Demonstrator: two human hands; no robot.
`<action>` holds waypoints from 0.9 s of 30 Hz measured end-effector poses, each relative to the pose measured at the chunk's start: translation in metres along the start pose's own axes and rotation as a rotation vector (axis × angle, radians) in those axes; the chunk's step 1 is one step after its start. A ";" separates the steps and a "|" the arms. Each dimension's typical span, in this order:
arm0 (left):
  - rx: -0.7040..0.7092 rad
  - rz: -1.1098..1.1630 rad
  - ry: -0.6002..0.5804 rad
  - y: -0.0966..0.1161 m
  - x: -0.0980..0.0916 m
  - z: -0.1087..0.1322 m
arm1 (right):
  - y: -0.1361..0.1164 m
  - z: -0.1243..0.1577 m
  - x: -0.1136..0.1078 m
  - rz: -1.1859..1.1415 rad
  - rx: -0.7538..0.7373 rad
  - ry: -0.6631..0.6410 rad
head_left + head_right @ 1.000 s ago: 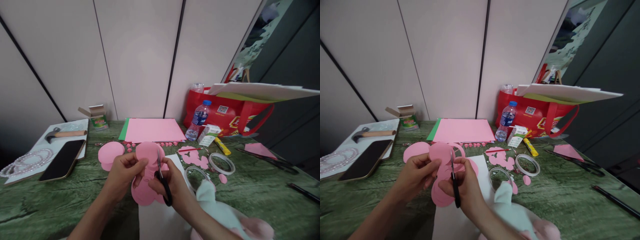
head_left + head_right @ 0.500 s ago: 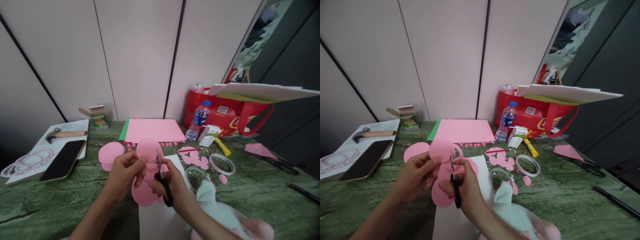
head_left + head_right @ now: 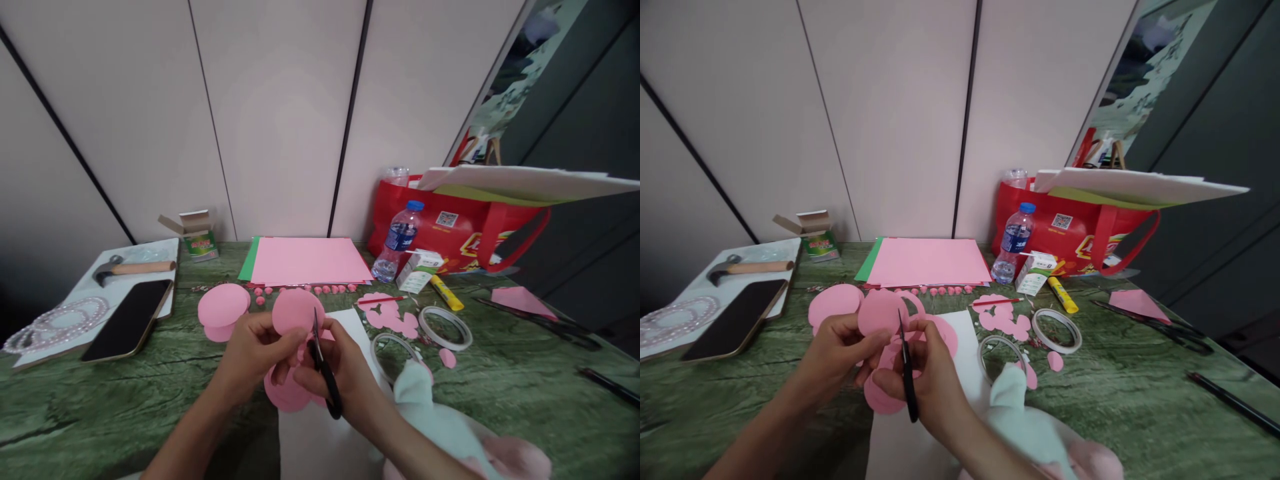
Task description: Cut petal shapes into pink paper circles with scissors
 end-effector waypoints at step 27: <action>0.035 -0.078 0.084 0.006 -0.008 0.001 | 0.002 0.000 -0.001 -0.005 0.021 -0.013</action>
Point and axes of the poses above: each hand's wrist, its own z-axis away from the middle knuckle, its own x-axis out of the palm, y = z × x, the point moved 8 cm from there along -z, towards the middle knuckle, and after that the axes turned 6 degrees about -x, right-handed, at the moved point
